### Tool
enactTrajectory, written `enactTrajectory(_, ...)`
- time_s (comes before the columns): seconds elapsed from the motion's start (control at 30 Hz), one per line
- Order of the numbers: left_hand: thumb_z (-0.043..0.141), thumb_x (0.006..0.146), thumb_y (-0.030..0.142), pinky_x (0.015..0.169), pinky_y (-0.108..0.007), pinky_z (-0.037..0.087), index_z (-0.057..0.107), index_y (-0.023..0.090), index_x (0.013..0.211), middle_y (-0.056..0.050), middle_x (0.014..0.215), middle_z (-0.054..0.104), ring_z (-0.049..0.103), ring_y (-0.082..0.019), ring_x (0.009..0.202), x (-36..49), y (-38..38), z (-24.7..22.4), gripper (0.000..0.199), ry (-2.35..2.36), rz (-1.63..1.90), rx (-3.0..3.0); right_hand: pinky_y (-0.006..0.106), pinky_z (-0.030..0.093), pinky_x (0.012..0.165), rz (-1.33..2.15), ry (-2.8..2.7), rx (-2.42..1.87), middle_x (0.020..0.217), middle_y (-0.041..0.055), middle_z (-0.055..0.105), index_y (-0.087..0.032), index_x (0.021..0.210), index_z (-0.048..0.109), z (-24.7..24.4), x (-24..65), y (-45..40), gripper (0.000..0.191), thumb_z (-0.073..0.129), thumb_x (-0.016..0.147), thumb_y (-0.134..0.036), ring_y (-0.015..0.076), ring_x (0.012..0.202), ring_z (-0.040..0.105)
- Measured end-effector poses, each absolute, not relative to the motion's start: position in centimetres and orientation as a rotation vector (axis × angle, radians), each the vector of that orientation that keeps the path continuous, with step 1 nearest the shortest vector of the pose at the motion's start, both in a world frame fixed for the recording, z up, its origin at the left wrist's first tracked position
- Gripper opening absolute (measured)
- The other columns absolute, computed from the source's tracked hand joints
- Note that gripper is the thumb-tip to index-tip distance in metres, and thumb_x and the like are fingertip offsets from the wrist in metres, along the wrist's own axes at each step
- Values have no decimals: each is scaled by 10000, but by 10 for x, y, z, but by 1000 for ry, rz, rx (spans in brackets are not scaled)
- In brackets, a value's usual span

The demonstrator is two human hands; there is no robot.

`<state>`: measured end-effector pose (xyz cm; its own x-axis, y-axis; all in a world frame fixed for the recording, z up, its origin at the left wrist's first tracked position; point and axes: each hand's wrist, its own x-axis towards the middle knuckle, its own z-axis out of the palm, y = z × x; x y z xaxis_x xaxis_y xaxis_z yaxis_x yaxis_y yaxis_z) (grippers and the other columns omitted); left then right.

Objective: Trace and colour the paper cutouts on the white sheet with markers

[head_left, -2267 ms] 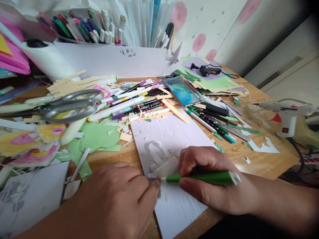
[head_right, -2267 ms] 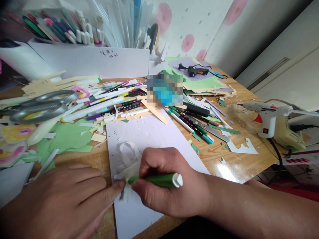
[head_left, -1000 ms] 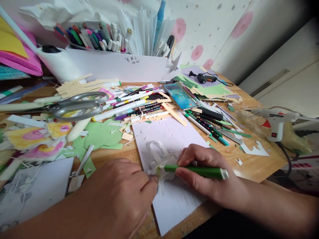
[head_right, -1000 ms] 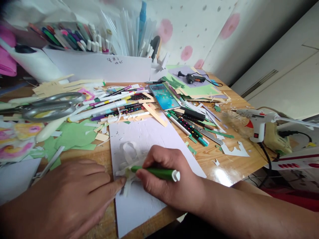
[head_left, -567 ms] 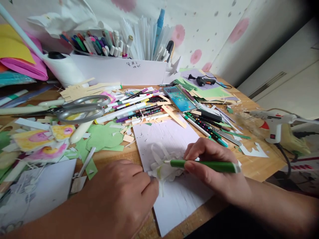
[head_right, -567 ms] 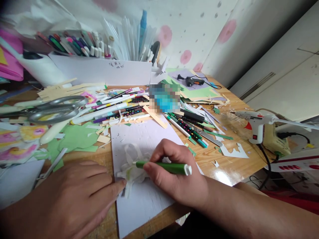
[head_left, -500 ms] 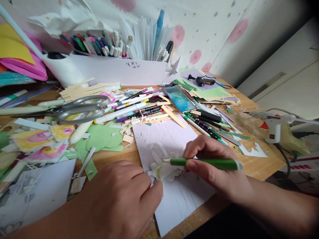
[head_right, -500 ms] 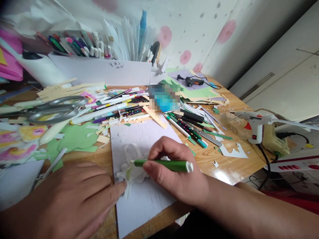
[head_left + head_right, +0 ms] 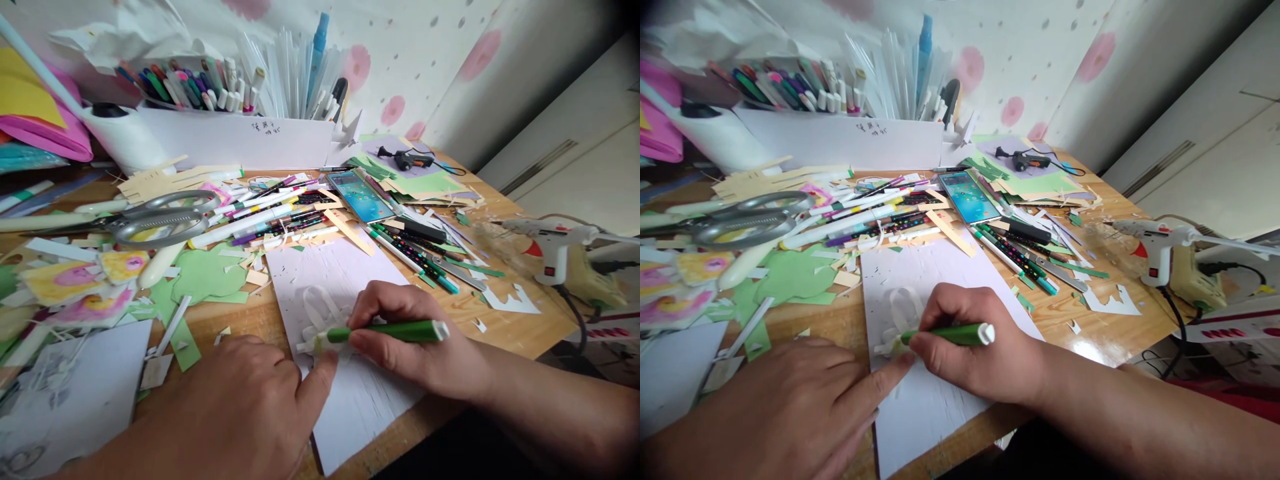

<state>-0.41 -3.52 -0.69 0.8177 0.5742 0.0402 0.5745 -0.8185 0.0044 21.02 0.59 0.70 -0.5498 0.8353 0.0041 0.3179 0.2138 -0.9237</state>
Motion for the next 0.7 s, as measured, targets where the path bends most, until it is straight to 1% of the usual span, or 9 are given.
enactTrajectory(0.17,470,702,126,407,-323,373,568,183,1182,12,584,636,582,-223,448,-7,-36,-7,493,-929,-111,-2951,223,434,547,1325,-2019,-1048,677,7,604,-172,690,536,7,210,7,129,626,781,-194,118,623,537)
enactTrajectory(0.23,448,711,113,406,-319,364,565,170,1189,7,589,641,583,-221,451,-7,-37,-7,495,-921,-105,-2944,217,426,533,1327,-2025,-1034,675,3,606,-169,719,552,8,210,7,107,630,786,-201,108,598,524)
enactTrajectory(0.3,427,715,106,405,-318,356,570,171,1185,6,587,642,577,-219,442,-6,-37,-6,495,-919,-114,-2946,214,418,524,1325,-2038,-1029,667,3,601,-167,710,550,8,210,7,109,627,784,-191,105,588,518)
enactTrajectory(0.37,428,714,114,409,-319,361,582,192,1164,5,590,645,579,-220,442,-6,-37,-5,483,-940,-112,-2945,220,423,536,1320,-2025,-1049,666,8,598,-170,675,533,8,210,7,134,620,777,-183,115,609,527)
enactTrajectory(0.43,448,708,124,411,-316,366,579,206,1168,2,611,655,592,-225,457,-5,-35,-5,486,-954,-99,-2941,222,422,536,1313,-2009,-1062,661,5,593,-172,680,535,9,211,7,133,621,777,-196,113,601,517)
enactTrajectory(0.5,467,706,125,412,-317,374,570,207,1182,0,625,662,603,-233,471,-5,-34,-4,494,-969,-71,-2952,221,416,528,1309,-2017,-1065,651,0,586,-173,684,538,9,211,7,125,623,772,-200,108,583,502)
enactTrajectory(0.6,482,706,129,415,-330,395,570,206,1176,2,619,659,608,-242,475,-6,-34,-2,485,-986,-59,-2992,224,416,529,1315,-2002,-1098,639,3,577,-176,635,517,10,212,8,149,609,752,-175,117,594,513)
enactTrajectory(0.7,486,692,119,421,-341,418,573,212,1164,5,626,659,614,-246,483,-5,-35,-2,488,-1014,-18,-3013,216,406,510,1301,-1976,-1090,632,-6,568,-173,661,531,11,212,9,129,620,753,-190,103,561,487)
